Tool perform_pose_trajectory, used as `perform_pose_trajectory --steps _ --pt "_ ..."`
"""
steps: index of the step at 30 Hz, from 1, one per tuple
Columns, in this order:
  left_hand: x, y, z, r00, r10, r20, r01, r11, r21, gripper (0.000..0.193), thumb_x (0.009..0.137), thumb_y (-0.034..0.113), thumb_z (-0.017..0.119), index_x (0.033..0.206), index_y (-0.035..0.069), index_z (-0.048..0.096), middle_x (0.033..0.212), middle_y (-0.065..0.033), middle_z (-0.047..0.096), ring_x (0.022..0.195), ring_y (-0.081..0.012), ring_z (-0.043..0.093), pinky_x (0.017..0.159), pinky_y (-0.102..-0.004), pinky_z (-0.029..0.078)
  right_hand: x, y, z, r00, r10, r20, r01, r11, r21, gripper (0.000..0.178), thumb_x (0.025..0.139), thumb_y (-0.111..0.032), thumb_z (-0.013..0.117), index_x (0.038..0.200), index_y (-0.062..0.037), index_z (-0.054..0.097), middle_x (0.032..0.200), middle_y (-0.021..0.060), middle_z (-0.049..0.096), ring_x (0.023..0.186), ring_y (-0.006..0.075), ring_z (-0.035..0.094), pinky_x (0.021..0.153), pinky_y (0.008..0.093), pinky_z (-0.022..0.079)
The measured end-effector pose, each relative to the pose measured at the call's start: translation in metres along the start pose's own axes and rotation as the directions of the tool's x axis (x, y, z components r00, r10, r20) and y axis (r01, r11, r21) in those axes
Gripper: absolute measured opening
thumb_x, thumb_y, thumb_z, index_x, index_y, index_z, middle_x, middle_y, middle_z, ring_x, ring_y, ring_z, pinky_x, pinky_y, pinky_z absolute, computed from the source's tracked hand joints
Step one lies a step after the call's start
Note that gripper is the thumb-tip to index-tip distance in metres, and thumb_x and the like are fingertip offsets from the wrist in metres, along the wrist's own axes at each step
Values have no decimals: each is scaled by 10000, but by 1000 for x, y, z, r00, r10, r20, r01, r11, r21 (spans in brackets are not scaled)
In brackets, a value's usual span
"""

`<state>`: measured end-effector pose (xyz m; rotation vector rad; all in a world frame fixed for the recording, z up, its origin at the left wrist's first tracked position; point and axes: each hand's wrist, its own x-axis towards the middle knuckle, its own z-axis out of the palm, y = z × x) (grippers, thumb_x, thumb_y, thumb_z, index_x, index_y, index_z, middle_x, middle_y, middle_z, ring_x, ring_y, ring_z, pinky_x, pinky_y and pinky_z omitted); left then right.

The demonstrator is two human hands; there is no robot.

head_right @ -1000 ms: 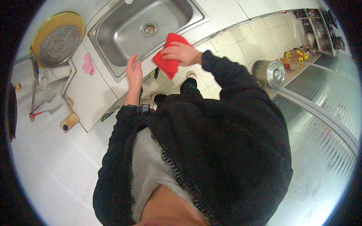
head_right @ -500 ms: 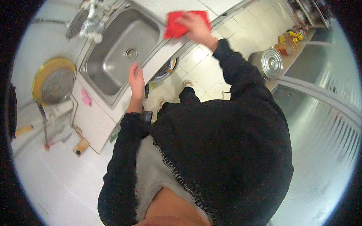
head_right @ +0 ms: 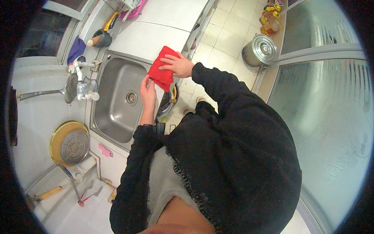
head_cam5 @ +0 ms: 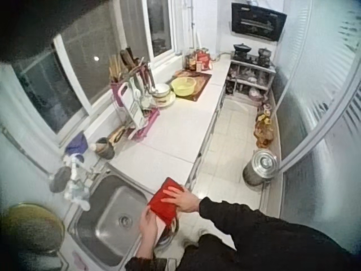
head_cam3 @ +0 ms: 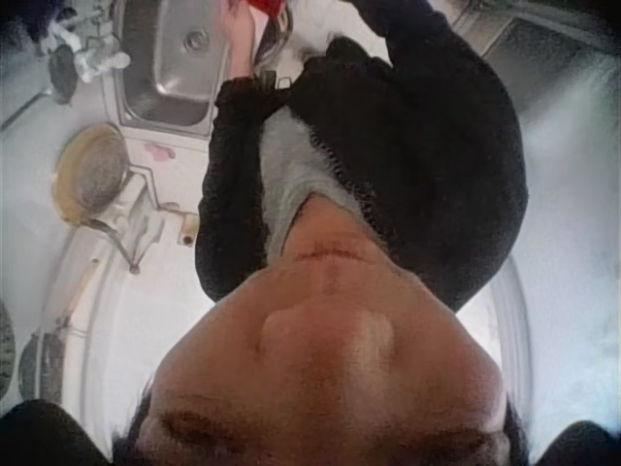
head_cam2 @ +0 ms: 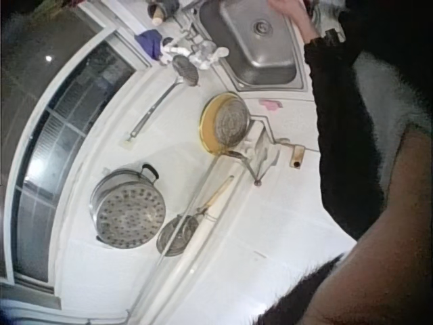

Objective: The person moves a red cloth and a small plastic stool between the kitchen and living area, then sits on the stool in the kitchen. They open multiple plastic bags containing dried food items and transfer contents between bags on a shelf.

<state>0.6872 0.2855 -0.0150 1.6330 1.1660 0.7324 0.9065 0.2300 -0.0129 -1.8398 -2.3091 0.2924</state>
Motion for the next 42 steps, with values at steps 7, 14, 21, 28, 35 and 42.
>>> perform_pose_trajectory --steps 7,14,21,28,35,42 --pt "28 17 25 999 6 54 -14 988 151 428 841 100 529 1251 -23 518 1227 -226 541 1167 -332 502 1001 -383 373 22 100 -17 978 207 -34 -208 977 -46 675 772 -265 638 1394 -279 375 1517 53 246 1410 273 194 1076 620 186" --pt "71 46 103 987 3 163 -54 948 312 625 850 139 540 1407 -23 307 1425 -245 349 1334 -347 330 1100 -381 249 65 216 -51 787 578 -216 -590 808 14 703 763 -440 630 1393 -242 389 1456 172 298 1333 421 266 998 670 241" --pt "150 95 180 988 -134 77 121 981 151 655 872 118 558 1442 4 256 1460 -224 310 1350 -315 306 1109 -368 227 2 217 -39 972 28 -235 3 992 128 477 730 -227 692 1191 -228 568 1316 69 464 1248 307 386 921 524 394" --pt "168 133 259 942 -97 321 91 995 35 606 895 122 551 1440 44 297 1441 -204 350 1288 -325 384 1046 -379 323 -79 293 -60 598 795 -102 -619 538 572 468 744 -128 648 1202 -117 552 1151 159 569 982 303 578 829 393 481" --pt "133 139 310 802 -3 598 -17 1000 26 577 901 106 544 1421 9 314 1432 -182 377 1280 -291 416 1037 -363 346 -203 237 -68 327 927 184 -365 -56 930 472 837 -339 628 1210 -59 560 928 161 677 831 222 667 755 342 514" --pt "48 137 327 444 -316 839 248 943 223 826 852 433 638 1463 73 215 1443 -149 361 1329 -262 331 1027 -494 309 -266 90 -47 175 947 269 364 -316 876 465 904 -374 583 1161 13 583 978 99 665 821 156 634 723 290 517"
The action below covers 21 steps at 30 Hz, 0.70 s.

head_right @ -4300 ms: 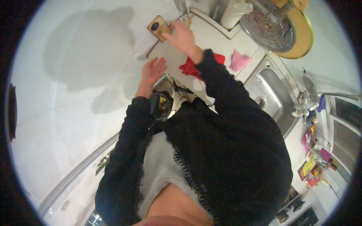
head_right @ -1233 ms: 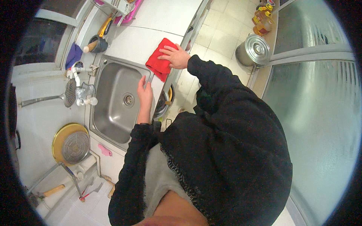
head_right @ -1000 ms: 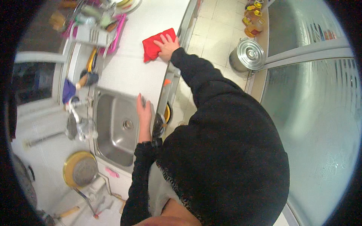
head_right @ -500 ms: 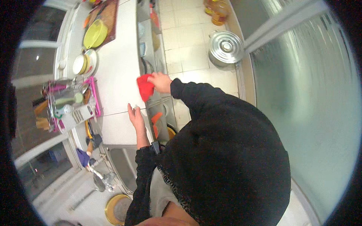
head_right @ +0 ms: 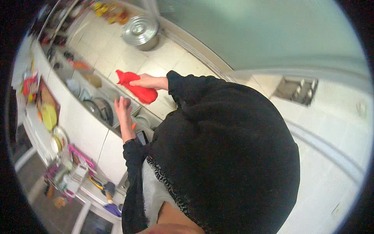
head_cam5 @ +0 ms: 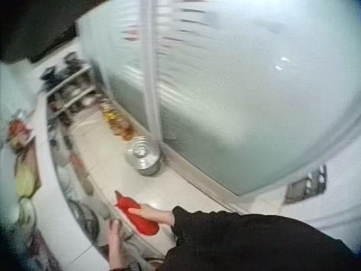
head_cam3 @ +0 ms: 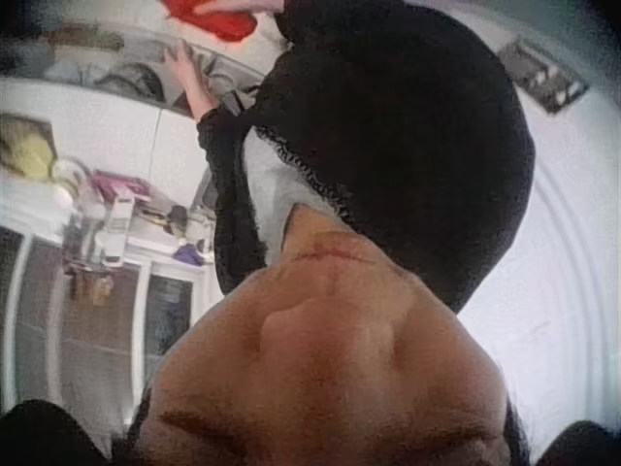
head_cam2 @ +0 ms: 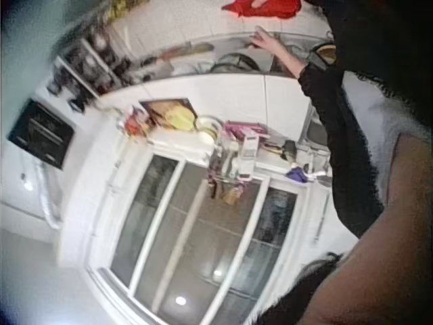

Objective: The person moves a red cloth and a small plastic stool between the kitchen and living area, then sits on the stool in the kitchen. They open multiple plastic bags containing dried food items and transfer contents between bags on a shelf.

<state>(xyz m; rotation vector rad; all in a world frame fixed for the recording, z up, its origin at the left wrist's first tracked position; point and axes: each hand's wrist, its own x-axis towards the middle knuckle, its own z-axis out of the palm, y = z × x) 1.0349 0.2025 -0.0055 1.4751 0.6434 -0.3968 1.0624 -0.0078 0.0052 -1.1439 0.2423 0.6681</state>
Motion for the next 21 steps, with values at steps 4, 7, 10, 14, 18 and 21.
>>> perform_pose_trajectory --steps 4,7,10,14,18,21 --pt "-26 -17 57 777 -95 623 288 933 -216 652 904 461 562 1398 86 360 1413 -95 421 1308 -248 384 1054 -461 339 -78 30 -25 965 -88 246 -45 872 487 527 921 -423 559 1236 -6 494 1201 111 592 1016 171 601 892 310 490" --pt "-37 -24 102 675 -250 694 462 877 -134 566 929 421 532 1367 83 411 1353 -107 485 1223 -264 483 1039 -434 388 -123 48 -47 970 -89 226 -35 869 493 566 922 -464 535 1290 -42 450 1294 98 538 1127 212 548 978 368 430" --pt "-47 -44 164 540 -313 782 481 877 19 563 931 416 528 1368 81 411 1347 -118 490 1214 -271 492 1029 -438 401 -174 66 -95 981 -147 125 75 887 456 674 881 -562 539 1298 -41 450 1326 105 508 1180 222 498 1003 373 400" --pt "-62 -66 256 503 -389 771 376 903 210 487 914 283 591 1327 72 443 1307 -111 516 1149 -262 539 979 -417 449 -241 83 -160 987 -150 -49 158 917 367 674 874 -586 525 1240 -21 499 1201 105 576 1041 203 561 903 347 445" --pt "-84 -72 327 609 -330 722 136 939 315 452 910 173 588 1319 51 438 1266 -106 546 1126 -263 553 947 -436 471 -285 96 -198 932 -212 -295 293 919 263 644 890 -568 501 1133 26 546 963 90 640 814 165 612 695 282 499" --pt "-104 -70 364 617 -279 736 -35 924 380 422 916 107 544 1318 41 433 1236 -120 557 1077 -267 583 913 -424 497 -308 101 -206 878 -241 -413 371 889 270 758 869 -612 501 1244 44 431 1097 116 586 897 179 590 728 307 495"
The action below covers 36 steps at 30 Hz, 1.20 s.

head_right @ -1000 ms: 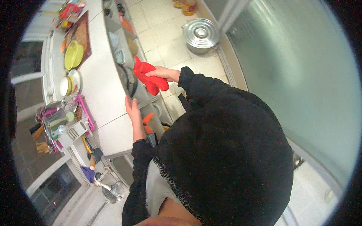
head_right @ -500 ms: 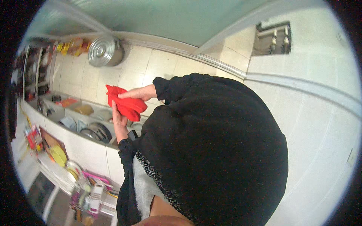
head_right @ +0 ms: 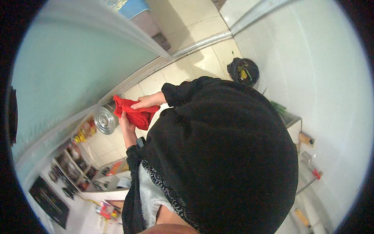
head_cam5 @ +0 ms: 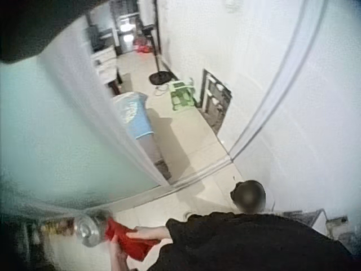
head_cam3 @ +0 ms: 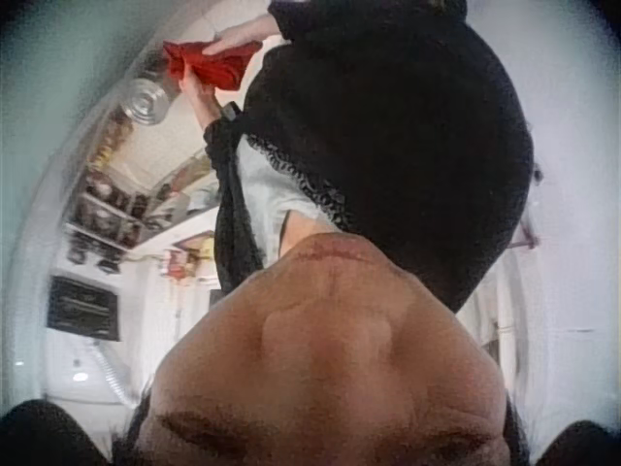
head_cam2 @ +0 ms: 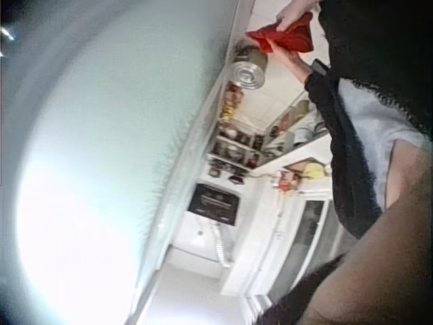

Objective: The person moves a red cloth and a small plastic stool between the kitchen and living area, then sits on the stool in the kitchen. They open multiple plastic bags containing dried food items and transfer contents between bags on a shelf.

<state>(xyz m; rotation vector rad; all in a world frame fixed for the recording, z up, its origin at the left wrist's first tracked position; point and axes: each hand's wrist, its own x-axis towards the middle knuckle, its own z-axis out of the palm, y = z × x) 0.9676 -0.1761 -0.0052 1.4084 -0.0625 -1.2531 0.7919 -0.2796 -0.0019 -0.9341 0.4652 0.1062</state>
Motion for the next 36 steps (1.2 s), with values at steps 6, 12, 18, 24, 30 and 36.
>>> perform_pose_trajectory --steps 6,12,18,24,30,36 --pt "26 -5 65 990 69 125 -107 936 337 253 911 74 516 1157 19 541 1020 -79 622 858 -195 620 742 -346 531 -60 -11 -16 994 -110 27 107 991 82 913 797 -747 442 1359 -32 368 1322 164 472 1193 306 483 910 550 431" --pt "40 -18 87 943 -9 334 -175 837 518 228 907 148 571 1103 32 582 899 -54 635 772 -162 599 673 -316 504 -70 -4 -29 996 -87 -35 91 989 120 825 812 -685 501 1312 -32 440 1218 157 562 1113 310 552 902 494 473" --pt "24 -18 151 966 -46 254 -126 774 621 281 899 269 629 1042 27 649 881 -62 658 747 -150 602 645 -294 490 -101 -4 -52 994 -66 -90 69 997 28 844 751 -655 619 1313 -46 460 1258 155 540 1102 298 558 854 439 510" --pt "4 -5 219 933 -35 358 -173 828 534 277 904 286 630 1011 34 672 874 -37 664 755 -116 592 675 -276 485 -154 -34 -109 968 -193 -157 214 969 126 735 838 -603 560 1347 -94 413 1268 118 518 1149 271 511 915 459 463" --pt "25 -24 317 911 5 413 -235 828 509 361 914 322 606 1106 17 611 995 -52 649 879 -138 587 789 -286 470 -205 -63 -199 861 -315 -398 455 828 328 632 886 -602 489 1263 -94 511 1182 37 586 1035 200 583 898 365 468" --pt "57 -39 459 882 -12 471 -169 926 339 264 934 259 572 1068 35 607 954 -28 632 870 -114 575 783 -274 468 -288 -101 -294 796 -343 -499 345 934 -92 664 859 -439 627 1336 -32 408 1176 94 576 1014 160 573 819 310 490"
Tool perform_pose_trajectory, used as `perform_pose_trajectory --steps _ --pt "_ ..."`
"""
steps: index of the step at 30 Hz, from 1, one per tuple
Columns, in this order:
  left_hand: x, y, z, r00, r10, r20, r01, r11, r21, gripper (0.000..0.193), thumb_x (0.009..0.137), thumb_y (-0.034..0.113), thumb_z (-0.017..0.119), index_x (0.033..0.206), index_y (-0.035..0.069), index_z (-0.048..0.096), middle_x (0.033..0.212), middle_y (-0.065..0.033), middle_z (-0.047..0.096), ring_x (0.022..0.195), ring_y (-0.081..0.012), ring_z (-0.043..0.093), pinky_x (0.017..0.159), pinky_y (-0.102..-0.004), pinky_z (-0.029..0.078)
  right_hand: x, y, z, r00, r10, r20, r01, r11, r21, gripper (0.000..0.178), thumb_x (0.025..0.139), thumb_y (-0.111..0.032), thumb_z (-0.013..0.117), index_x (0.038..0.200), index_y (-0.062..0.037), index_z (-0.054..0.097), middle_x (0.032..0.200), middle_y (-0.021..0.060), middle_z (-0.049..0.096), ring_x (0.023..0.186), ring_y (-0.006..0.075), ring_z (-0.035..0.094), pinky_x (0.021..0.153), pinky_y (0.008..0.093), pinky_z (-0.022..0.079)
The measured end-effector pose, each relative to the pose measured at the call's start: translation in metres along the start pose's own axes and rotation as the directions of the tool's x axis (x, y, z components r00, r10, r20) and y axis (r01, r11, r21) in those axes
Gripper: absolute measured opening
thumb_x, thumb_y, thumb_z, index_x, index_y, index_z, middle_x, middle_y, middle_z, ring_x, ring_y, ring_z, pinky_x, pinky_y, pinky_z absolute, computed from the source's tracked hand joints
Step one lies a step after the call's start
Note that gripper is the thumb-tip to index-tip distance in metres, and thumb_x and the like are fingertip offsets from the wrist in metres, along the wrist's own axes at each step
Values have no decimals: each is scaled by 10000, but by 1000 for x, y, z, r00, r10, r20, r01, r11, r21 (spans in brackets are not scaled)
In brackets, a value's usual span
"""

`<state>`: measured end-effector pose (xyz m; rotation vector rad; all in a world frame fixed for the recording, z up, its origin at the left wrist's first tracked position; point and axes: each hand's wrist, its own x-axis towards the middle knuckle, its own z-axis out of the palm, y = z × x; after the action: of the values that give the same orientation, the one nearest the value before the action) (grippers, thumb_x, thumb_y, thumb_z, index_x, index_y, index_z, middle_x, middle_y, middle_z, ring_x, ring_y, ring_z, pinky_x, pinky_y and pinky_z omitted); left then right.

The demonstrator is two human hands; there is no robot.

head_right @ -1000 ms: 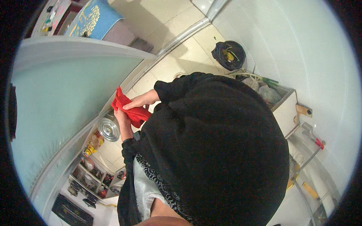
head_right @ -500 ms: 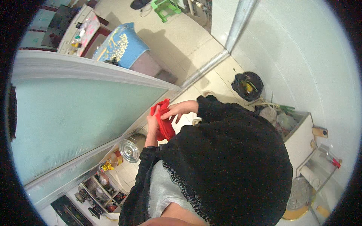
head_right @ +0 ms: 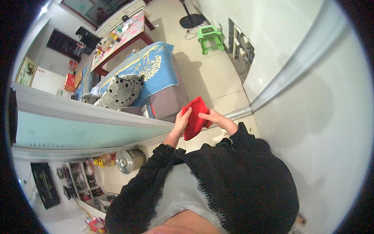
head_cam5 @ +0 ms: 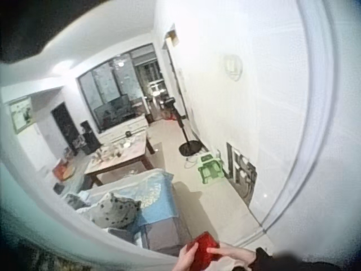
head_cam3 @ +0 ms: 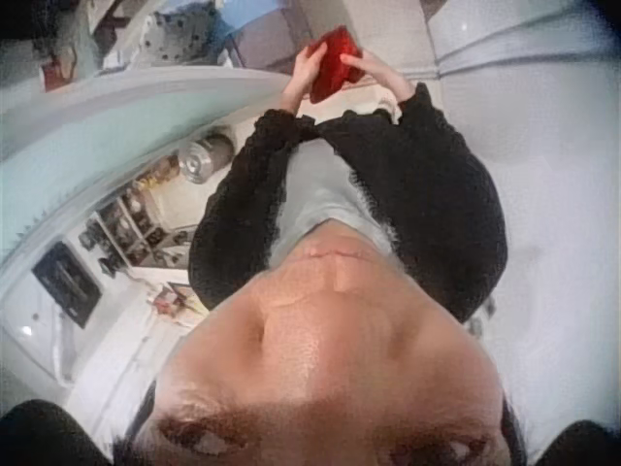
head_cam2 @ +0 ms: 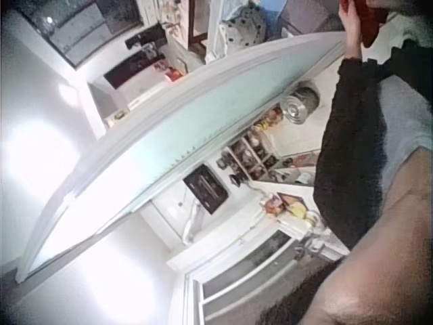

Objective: The person moves a red cloth and a small plastic stool between the kitchen and living area, then sits on the stool in the kitchen. They open multiple plastic bags containing dried food items and transfer contents between bags on a shelf.

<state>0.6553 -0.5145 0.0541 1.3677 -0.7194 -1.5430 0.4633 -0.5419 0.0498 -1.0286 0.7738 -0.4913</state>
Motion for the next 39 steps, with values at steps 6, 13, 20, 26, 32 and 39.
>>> perform_pose_trajectory --steps 6,13,20,26,32,39 --pt "64 37 69 1000 -7 -16 7 1000 -25 287 910 256 603 1080 24 590 964 -52 639 861 -135 594 782 -291 480 16 -38 -75 975 -35 -221 25 999 -48 408 838 -187 668 1181 -1 547 1032 73 642 909 158 606 800 298 490" --pt "145 69 86 998 20 -64 -16 997 75 425 878 332 643 1193 65 545 1045 -37 619 916 -135 576 773 -284 454 70 -80 -144 925 -124 -358 123 992 -26 394 881 -178 643 1197 29 531 1076 82 631 939 145 601 826 297 484" --pt "259 101 87 980 -32 197 71 978 -194 633 897 428 594 1327 2 409 1250 -103 544 1129 -182 545 959 -341 443 174 -144 -201 932 -75 -355 201 921 334 428 932 -307 571 1238 -13 515 1163 94 613 1011 193 612 877 348 484" --pt "355 177 92 930 -49 365 152 954 -259 638 889 420 608 1338 17 401 1245 -94 549 1091 -166 568 929 -330 466 275 -223 -236 988 4 -153 76 856 511 484 966 -395 471 1300 -45 468 1262 88 566 1129 227 562 964 397 450" --pt "428 257 70 976 -30 217 55 993 -108 586 860 339 664 1302 20 451 1163 -105 593 986 -177 613 856 -333 500 368 -289 -260 987 -25 -162 89 910 405 507 965 -454 440 1268 -53 504 1230 69 584 1080 208 589 887 389 491" --pt "535 316 7 999 36 -12 -37 963 -268 497 898 320 606 1265 11 478 1141 -126 605 951 -223 636 781 -399 540 495 -357 -302 999 43 9 -44 985 164 422 933 -461 508 1177 -117 528 1062 33 602 877 159 601 753 335 498"
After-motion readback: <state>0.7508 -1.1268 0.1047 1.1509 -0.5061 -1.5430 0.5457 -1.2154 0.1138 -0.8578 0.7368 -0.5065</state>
